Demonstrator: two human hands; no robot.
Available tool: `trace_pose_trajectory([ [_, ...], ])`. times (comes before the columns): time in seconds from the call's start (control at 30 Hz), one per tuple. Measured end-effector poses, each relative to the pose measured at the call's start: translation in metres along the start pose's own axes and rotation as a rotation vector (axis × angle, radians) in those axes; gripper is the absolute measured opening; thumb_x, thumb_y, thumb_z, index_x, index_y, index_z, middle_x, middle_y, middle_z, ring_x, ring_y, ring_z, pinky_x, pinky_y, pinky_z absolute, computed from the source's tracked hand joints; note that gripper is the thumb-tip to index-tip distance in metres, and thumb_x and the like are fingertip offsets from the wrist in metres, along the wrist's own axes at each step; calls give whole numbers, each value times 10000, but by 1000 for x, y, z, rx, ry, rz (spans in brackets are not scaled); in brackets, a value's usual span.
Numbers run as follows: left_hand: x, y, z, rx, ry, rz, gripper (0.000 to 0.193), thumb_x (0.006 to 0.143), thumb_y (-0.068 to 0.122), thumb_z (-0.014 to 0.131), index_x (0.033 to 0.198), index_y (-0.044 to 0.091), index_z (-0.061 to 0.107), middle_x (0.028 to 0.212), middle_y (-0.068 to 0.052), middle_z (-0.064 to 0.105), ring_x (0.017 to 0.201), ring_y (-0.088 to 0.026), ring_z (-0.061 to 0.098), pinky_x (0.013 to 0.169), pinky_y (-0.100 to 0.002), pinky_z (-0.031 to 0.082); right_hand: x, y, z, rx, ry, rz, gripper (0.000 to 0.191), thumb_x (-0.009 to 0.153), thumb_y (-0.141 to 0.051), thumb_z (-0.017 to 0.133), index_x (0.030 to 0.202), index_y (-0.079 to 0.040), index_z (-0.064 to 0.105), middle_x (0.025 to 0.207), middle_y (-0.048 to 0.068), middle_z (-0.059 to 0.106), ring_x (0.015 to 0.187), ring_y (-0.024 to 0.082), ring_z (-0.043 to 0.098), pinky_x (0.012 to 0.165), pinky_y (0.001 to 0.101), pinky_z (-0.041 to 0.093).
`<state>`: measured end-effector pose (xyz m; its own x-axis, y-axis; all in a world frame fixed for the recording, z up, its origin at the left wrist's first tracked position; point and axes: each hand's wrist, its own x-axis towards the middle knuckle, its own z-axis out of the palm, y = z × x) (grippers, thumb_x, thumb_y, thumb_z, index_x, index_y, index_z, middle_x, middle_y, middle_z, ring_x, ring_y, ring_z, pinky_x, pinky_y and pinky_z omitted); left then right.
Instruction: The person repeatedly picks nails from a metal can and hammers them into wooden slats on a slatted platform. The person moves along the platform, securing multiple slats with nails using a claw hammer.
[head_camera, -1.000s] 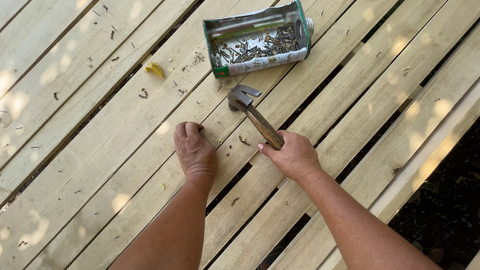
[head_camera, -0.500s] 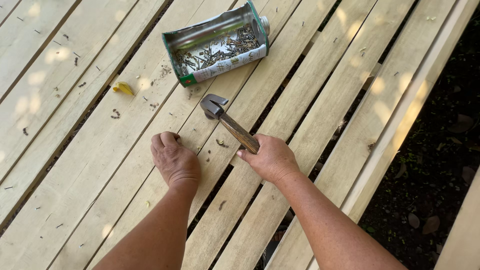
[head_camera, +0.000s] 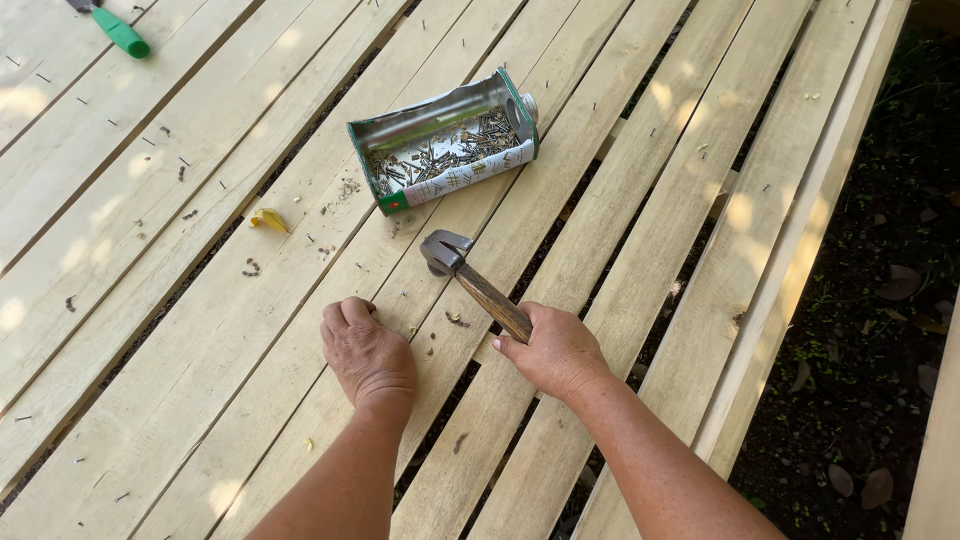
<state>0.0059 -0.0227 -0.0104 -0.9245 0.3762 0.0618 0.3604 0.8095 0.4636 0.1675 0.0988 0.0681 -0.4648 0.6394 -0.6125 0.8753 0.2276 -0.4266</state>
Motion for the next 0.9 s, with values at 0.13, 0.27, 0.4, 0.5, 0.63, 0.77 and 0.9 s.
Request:
trace_pose_trajectory([
  [0.13, 1, 1, -1, -2, 11, 23, 182, 876, 33, 532, 1042, 98, 568, 1143, -106, 529, 1142, -306, 499, 1005, -433, 415, 1, 2, 5, 42, 7, 3, 422, 923, -461, 693, 1195, -141, 652, 837, 34, 722, 777, 174, 701, 781, 375, 579],
  [0.27, 2, 3, -2, -30, 20, 24, 156, 890, 38, 537, 1033, 92, 569, 1144, -107, 528, 1153, -311, 495, 1010, -440, 408, -1, -1, 7, 70, 21, 19, 407, 912, -445, 710, 1173, -137, 660, 820, 32, 696, 775, 182, 694, 791, 384, 585],
  [0.4, 3, 6, -4, -52, 11, 26, 194, 866, 26, 534, 1043, 97, 570, 1147, -108, 521, 1152, -309, 489, 1011, -438, 401, -10, 0, 3, 203, -8, 52, 347, 920, -387, 734, 1094, -93, 675, 734, 33, 676, 652, 134, 666, 664, 347, 563],
  [0.5, 4, 9, -4, -63, -11, 19, 157, 929, 36, 511, 1068, 92, 560, 1146, -110, 514, 1136, -303, 493, 1013, -424, 405, -22, 9, 3, 478, -83, 149, 264, 928, -295, 718, 1100, -104, 655, 685, 28, 643, 499, 111, 543, 475, 300, 468],
  [0.63, 5, 11, -3, -64, -20, 21, 200, 892, 22, 527, 1073, 96, 568, 1162, -106, 514, 1158, -301, 491, 1031, -419, 395, -35, 21, 6, 569, -60, 160, 279, 923, -270, 747, 1077, -61, 645, 649, 37, 607, 435, 95, 485, 394, 277, 401],
  [0.77, 6, 11, 0, -100, -24, 38, 210, 882, 24, 534, 1074, 98, 574, 1164, -106, 518, 1170, -302, 488, 1037, -422, 390, -42, 31, 20, 509, 31, 192, 324, 895, -314, 785, 1093, -126, 613, 632, 17, 603, 462, 88, 530, 432, 279, 469],
  [0.9, 5, 11, 6, -157, -8, 64, 210, 872, 23, 543, 1058, 103, 600, 1158, -109, 534, 1170, -312, 491, 1036, -427, 390, -52, 43, 46, 512, 129, 210, 363, 885, -353, 801, 1031, -40, 690, 614, 12, 586, 477, 126, 535, 459, 307, 467],
])
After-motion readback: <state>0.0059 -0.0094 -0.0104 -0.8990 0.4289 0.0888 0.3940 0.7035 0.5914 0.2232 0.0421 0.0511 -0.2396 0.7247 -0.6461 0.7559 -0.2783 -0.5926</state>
